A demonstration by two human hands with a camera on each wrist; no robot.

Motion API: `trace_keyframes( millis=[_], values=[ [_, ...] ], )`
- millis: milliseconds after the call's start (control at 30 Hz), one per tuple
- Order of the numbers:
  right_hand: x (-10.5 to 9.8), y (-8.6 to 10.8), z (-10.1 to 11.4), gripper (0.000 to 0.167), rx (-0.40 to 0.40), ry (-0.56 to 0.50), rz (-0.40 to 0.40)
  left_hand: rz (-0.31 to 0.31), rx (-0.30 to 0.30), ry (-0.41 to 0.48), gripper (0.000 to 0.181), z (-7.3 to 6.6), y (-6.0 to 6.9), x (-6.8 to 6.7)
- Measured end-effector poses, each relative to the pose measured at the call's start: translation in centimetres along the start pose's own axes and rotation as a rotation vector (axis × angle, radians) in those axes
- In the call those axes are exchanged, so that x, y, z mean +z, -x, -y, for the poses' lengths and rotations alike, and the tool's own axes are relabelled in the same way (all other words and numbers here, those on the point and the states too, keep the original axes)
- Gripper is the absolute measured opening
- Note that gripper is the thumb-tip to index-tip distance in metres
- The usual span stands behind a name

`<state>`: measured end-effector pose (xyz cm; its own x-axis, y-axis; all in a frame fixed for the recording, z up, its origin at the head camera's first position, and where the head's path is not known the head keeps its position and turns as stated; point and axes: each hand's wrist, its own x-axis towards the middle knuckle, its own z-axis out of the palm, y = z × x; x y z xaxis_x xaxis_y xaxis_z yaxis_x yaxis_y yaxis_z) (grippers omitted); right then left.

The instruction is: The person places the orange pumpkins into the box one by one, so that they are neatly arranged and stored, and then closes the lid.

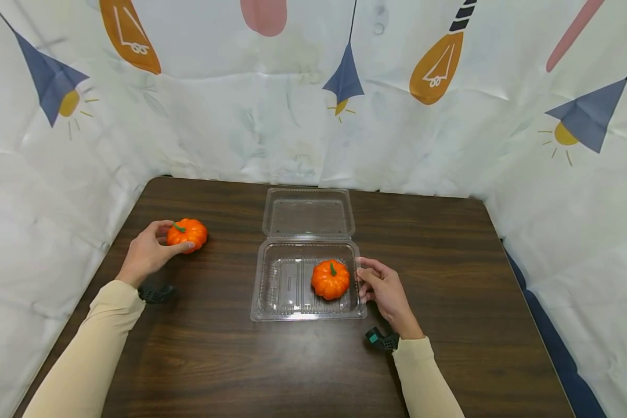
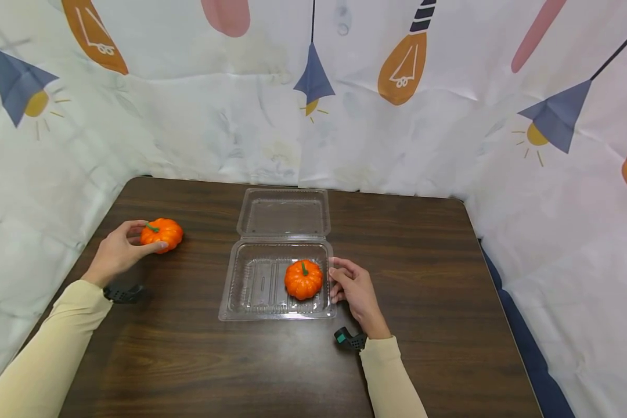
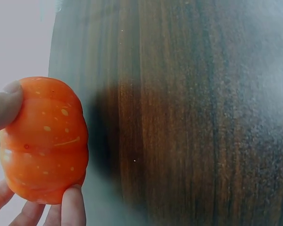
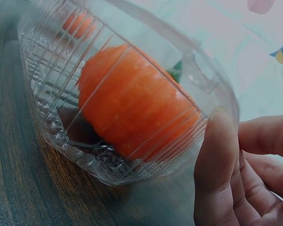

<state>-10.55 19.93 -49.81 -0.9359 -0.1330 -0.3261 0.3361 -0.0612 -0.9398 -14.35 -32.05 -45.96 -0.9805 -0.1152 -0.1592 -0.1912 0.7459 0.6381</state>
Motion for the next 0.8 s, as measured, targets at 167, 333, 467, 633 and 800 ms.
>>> trace_keyframes(
  millis=[167,333,467,633,800],
  values=[
    [0.0,0.0,-0.1,0.035,-0.007,-0.004,0.002,-0.008,0.007,-0.004,0.094,-0.2,0.2,-0.2],
    [0.1,0.0,-0.1,0.036,-0.014,-0.008,0.003,-0.019,0.024,-0.015,0.094,-0.9,0.3,-0.2],
    [0.1,0.1,-0.1,0.036,-0.010,-0.007,0.003,-0.015,0.034,-0.016,0.095,-1.3,0.4,-0.1],
    [0.0,0.0,-0.1,0.036,-0.006,-0.002,-0.002,-0.009,0.047,-0.008,0.097,-1.9,0.5,-0.1],
    [0.1,-0.1,-0.1,0.036,-0.006,0.003,-0.004,-0.010,0.065,-0.003,0.094,-2.8,0.8,-0.1]
  ],
)
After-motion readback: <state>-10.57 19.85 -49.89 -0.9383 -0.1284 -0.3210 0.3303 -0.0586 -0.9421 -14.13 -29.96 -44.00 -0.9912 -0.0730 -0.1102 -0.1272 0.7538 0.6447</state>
